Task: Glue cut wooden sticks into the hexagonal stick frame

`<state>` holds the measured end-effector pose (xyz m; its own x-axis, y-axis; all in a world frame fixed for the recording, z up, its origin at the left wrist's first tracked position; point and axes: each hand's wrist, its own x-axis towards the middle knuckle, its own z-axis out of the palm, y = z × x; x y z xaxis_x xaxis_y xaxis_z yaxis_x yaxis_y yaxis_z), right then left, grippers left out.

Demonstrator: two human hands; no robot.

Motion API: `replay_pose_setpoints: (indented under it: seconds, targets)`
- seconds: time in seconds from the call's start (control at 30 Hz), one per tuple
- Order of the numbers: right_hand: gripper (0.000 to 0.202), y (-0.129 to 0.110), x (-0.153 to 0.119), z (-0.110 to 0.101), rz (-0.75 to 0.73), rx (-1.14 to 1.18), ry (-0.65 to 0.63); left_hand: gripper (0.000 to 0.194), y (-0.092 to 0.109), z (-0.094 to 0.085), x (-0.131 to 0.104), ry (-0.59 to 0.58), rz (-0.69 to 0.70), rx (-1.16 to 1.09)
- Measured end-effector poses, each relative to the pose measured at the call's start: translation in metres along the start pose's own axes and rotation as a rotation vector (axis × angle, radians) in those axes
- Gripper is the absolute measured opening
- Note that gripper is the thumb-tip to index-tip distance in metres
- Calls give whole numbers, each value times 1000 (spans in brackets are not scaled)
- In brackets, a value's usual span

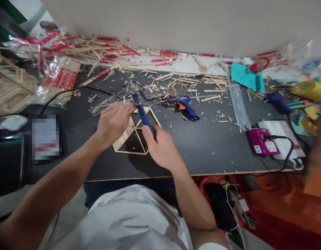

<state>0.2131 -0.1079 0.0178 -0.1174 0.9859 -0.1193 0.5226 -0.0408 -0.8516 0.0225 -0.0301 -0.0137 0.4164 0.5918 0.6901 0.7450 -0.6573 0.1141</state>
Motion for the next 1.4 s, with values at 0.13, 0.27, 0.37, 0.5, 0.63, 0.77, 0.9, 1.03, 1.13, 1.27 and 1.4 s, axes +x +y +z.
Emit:
replay_pose_setpoints:
  seconds: [0.13,0.27,0.37,0.5,0.63,0.77,0.9,1.03,1.13,1.27,1.4]
  targets:
    - [57,-1,1,2,-5,-88,33,29,1,0,-1,5,-13,0]
    - [57,1,5,7,-24,-142,57,32,0,2,0,-25,-37,-3]
    - [56,3,8,10,-38,-171,69,34,-1,1,1,-36,-50,-14]
    - [53,4,8,8,-46,-220,80,35,-1,0,3,-27,-55,-27]
    - [50,0,6,4,-14,-275,66,34,0,1,2,-1,-20,-34]
    - [49,-2,7,5,32,-352,60,36,1,5,2,-1,-47,-68]
    - [54,0,6,6,81,-441,104,36,-5,6,2,-6,-100,-110]
    - [55,7,-1,-1,90,-479,64,30,-19,5,1,-98,-159,-87]
    - [56,17,-12,-10,112,-526,131,25,-27,5,0,-220,-242,-48]
    - [65,42,-27,-25,85,-635,301,21,-30,10,-1,-319,-267,-120]
    - [77,78,-36,-43,-30,-839,487,17,-32,16,-2,-294,-275,-234]
